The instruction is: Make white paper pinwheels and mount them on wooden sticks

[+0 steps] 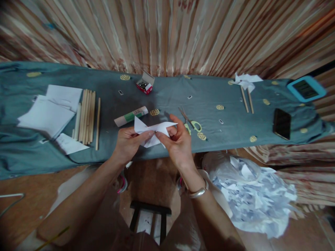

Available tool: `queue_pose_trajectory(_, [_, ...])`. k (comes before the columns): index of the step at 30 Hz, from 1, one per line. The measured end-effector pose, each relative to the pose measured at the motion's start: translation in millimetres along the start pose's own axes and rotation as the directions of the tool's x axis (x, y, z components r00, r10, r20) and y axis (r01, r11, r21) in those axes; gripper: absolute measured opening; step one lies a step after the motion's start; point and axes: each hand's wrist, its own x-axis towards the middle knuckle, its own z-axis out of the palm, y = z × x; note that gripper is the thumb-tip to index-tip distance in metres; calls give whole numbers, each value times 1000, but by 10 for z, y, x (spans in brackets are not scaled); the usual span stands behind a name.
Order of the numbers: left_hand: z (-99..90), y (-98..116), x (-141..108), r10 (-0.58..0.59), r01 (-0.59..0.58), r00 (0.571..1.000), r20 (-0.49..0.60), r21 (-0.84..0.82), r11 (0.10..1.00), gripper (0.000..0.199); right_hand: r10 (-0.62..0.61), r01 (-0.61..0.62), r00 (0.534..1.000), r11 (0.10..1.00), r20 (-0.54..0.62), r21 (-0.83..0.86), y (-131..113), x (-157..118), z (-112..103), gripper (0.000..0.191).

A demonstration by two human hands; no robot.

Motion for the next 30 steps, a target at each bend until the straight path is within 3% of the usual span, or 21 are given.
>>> queue_pose_trajectory(6, [4,23,-10,-29,30,999,-38,21,999,25,33,-32,999,999,-22,32,-37,-11,24,65])
queue_pose_trajectory(17, [7,39,-17,-93,87,994,-62,-96,992,24,100,-101,995,980,13,174,-38,-13,89,62])
queue_pose_trajectory(30, [-30,6,-11,-89,84,995,-42,-102,991,28,117,-118,993,981,18,153,-2,-5,119,61])
